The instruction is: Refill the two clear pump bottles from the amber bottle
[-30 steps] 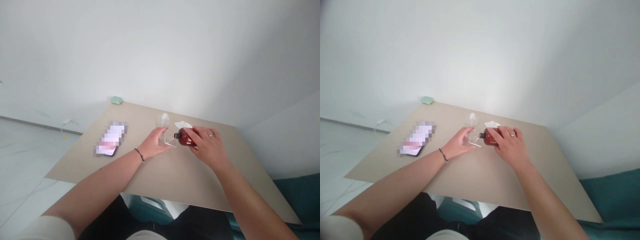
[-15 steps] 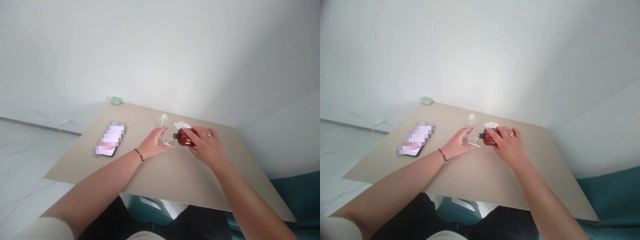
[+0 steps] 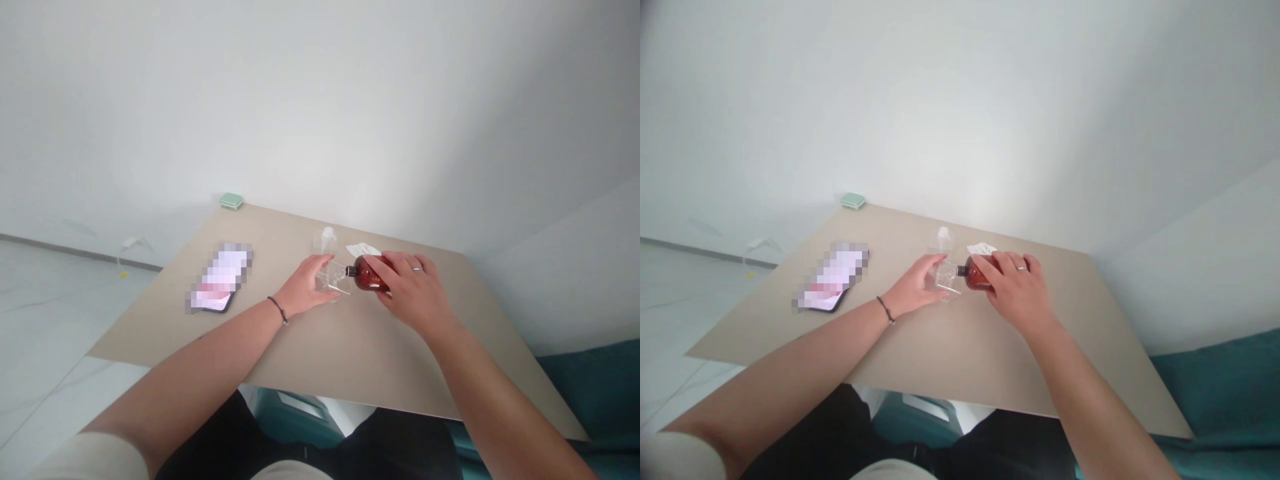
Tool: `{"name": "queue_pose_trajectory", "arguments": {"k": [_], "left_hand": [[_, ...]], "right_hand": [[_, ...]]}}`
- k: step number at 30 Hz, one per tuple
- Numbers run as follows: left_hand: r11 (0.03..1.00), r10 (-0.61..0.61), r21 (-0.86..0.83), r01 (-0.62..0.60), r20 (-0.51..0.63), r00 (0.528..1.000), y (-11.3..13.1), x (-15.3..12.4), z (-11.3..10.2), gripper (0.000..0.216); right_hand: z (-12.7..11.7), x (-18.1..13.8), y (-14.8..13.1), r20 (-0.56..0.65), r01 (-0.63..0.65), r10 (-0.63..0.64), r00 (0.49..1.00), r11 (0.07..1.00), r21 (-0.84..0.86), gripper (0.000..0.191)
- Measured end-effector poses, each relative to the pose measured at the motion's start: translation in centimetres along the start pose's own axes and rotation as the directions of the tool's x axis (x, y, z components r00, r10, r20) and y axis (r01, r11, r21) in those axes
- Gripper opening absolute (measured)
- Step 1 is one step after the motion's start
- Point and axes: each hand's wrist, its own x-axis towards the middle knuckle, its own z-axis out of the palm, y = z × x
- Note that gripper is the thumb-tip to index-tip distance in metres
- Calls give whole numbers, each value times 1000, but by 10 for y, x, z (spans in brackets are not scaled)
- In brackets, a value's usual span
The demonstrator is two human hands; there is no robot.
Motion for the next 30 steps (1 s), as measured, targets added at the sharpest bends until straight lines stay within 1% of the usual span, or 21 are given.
{"name": "queue_pose_trajectory", "arguments": {"k": [7,12,30], "left_hand": [[1000,-14,-24,14,-7,1000,0,-1,1,80],[1000,2,-24,-2,-12,1000,0,-1,0,80],[1000,-6,-20,5,-10,1000,2,0,0,80]], "right_hand": [[-2,1,-1,28,1,-1,1000,1000,-15,57],[-4,1,-1,26,12,-12,1000,1000,-23,57],[-10,4,-2,41,25,-24,999,999,-36,54]]}}
